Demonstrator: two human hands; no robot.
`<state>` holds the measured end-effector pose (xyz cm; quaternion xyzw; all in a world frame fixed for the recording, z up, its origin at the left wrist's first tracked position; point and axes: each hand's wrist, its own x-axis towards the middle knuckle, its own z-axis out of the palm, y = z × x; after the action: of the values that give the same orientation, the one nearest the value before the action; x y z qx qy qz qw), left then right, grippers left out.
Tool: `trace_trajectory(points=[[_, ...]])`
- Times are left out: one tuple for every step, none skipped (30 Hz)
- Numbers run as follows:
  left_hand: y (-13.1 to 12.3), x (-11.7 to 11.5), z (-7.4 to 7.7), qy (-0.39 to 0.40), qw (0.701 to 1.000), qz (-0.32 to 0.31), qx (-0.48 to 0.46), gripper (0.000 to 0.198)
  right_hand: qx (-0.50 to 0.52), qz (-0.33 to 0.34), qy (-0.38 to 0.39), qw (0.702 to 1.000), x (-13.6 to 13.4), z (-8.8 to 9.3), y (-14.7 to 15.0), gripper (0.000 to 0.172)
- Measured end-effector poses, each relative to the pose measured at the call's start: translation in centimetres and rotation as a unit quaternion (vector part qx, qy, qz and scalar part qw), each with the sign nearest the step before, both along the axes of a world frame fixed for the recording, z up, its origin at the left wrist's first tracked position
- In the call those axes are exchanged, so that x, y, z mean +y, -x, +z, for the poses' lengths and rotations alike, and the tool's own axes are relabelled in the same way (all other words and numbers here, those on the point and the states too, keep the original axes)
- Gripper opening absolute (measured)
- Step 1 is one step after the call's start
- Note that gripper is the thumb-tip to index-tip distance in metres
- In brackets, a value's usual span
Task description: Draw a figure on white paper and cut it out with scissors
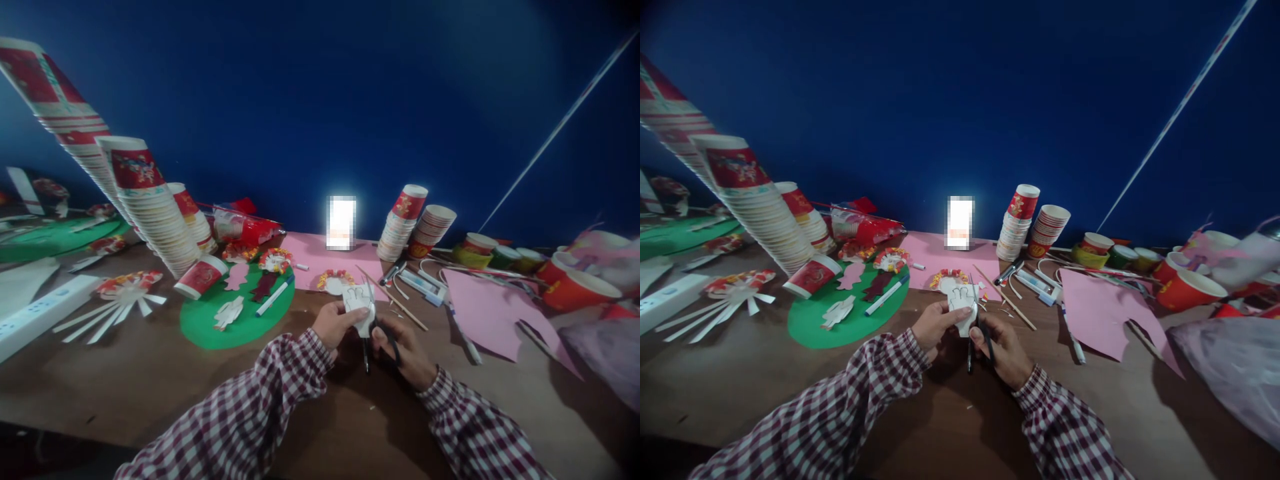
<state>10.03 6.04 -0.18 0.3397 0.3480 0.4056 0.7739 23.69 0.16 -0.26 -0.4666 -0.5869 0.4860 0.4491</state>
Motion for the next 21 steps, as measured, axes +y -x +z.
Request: trace_trajectory(points=[[0.01,-0.03,0.05,0.002,1.0,-0.001,-0.001,0.04,0.0,-0.001,-0.001,1.0,-0.01,0.05,0.02,0.029],[0.02,-0.07,0.14,0.004,1.0,-0.001,-0.004,0.04,0.0,-0.002,-0.002,1.0,-0.02,0.1,0.04,0.03],[0.02,-0.12,0.24,0.006,1.0,0.0,-0.007,0.039,-0.003,-0.002,-0.005,1.0,-0.02,0.16,0.07,0.031],[0.02,-0.18,0.35,0.007,1.0,-0.001,-0.01,0.039,-0.007,-0.002,-0.008,1.0,-0.03,0.22,0.08,0.032],[0.02,-0.24,0.47,0.008,1.0,-0.001,-0.012,0.039,-0.012,-0.001,-0.013,1.0,-0.03,0.26,0.09,0.033],[0.02,-0.29,0.58,0.009,1.0,-0.001,-0.014,0.039,-0.016,-0.002,-0.018,1.0,-0.02,0.3,0.09,0.033],[0.01,-0.33,0.67,0.01,1.0,-0.001,-0.014,0.039,-0.02,-0.002,-0.021,1.0,-0.02,0.32,0.08,0.033],[0.01,-0.35,0.74,0.013,1.0,-0.002,-0.014,0.038,-0.023,-0.003,-0.023,0.999,-0.02,0.34,0.07,0.032],[0.01,-0.37,0.79,0.015,1.0,-0.002,-0.014,0.038,-0.024,-0.005,-0.025,0.999,-0.02,0.36,0.06,0.032],[0.01,-0.37,0.8,0.016,1.0,-0.001,-0.012,0.038,-0.025,-0.005,-0.027,0.999,-0.02,0.38,0.05,0.032],[0.01,-0.35,0.8,0.017,1.0,-0.001,-0.01,0.038,-0.024,-0.007,-0.029,0.999,-0.02,0.39,0.05,0.031],[0.0,-0.33,0.76,0.015,1.0,-0.001,-0.009,0.038,-0.024,-0.007,-0.03,0.999,-0.02,0.4,0.05,0.031],[-0.01,-0.31,0.71,0.013,1.0,0.001,-0.009,0.038,-0.024,-0.008,-0.03,0.999,-0.03,0.4,0.06,0.032],[-0.02,-0.28,0.65,0.01,1.0,0.002,-0.01,0.039,-0.022,-0.009,-0.03,0.999,-0.03,0.38,0.06,0.032],[-0.03,-0.26,0.57,0.008,1.0,0.002,-0.012,0.039,-0.02,-0.009,-0.028,0.999,-0.03,0.36,0.07,0.032],[-0.04,-0.23,0.5,0.007,1.0,0.001,-0.014,0.039,-0.016,-0.011,-0.027,0.999,-0.03,0.32,0.07,0.031],[-0.04,-0.22,0.44,0.007,1.0,0.0,-0.016,0.039,-0.014,-0.013,-0.024,1.0,-0.02,0.27,0.07,0.03],[-0.05,-0.21,0.39,0.008,1.0,0.0,-0.017,0.039,-0.013,-0.013,-0.022,1.0,-0.02,0.22,0.06,0.029],[-0.05,-0.21,0.35,0.009,1.0,0.0,-0.017,0.038,-0.011,-0.014,-0.02,1.0,-0.01,0.16,0.04,0.028],[-0.05,-0.21,0.34,0.009,1.0,-0.001,-0.016,0.038,-0.01,-0.014,-0.018,1.0,0.0,0.1,0.02,0.028],[-0.04,-0.22,0.34,0.01,1.0,-0.001,-0.016,0.038,-0.009,-0.014,-0.017,1.0,0.01,0.05,-0.01,0.027]])
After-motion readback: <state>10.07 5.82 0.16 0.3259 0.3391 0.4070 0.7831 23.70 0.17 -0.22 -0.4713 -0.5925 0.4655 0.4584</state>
